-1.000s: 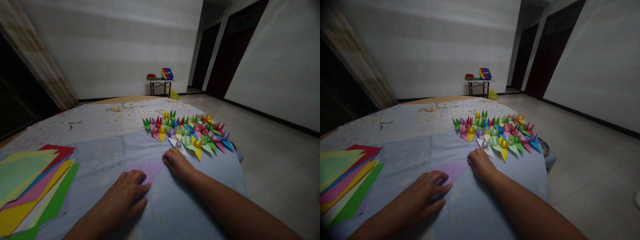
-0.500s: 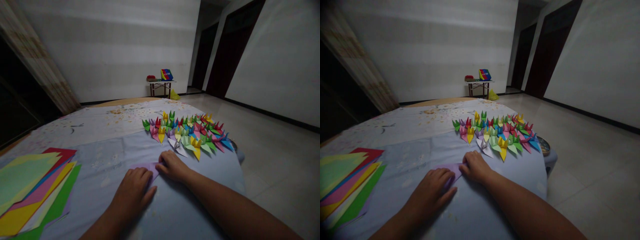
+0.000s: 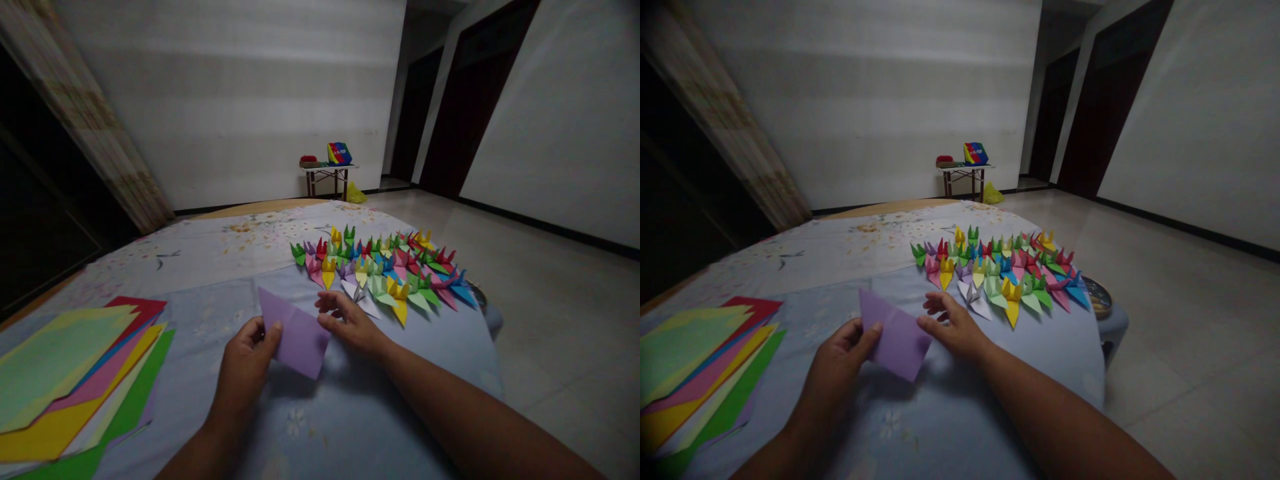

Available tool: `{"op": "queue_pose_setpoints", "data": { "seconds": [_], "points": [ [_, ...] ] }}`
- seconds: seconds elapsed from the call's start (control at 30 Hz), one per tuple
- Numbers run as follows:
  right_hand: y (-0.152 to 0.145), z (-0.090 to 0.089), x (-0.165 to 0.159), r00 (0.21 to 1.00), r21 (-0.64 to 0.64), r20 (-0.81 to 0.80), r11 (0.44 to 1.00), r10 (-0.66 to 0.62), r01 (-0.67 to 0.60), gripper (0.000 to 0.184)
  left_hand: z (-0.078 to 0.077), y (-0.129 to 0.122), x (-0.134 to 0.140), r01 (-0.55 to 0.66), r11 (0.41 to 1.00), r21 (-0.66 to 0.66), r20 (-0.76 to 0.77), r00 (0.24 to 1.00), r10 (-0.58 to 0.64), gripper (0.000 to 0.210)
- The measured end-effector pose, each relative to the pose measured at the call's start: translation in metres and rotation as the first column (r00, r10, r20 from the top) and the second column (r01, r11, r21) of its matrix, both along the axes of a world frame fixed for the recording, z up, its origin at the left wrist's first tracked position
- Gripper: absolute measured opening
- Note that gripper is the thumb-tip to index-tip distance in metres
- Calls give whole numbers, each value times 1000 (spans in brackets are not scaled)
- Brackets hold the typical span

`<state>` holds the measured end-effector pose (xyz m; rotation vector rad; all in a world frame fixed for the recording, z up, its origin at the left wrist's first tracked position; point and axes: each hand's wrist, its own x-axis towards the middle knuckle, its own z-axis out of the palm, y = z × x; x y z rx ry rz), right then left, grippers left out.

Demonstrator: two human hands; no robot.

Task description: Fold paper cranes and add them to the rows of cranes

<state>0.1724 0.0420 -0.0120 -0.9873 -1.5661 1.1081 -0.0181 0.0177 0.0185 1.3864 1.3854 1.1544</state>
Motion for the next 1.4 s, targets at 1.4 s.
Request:
{"op": "queue_pose_setpoints", "data": {
  "seconds": [1.4],
  "points": [
    [-12, 22, 30, 637, 138, 740, 878, 217, -458, 25, -27, 6, -22, 563, 820, 101, -866, 456, -206, 23]
  ]
}}
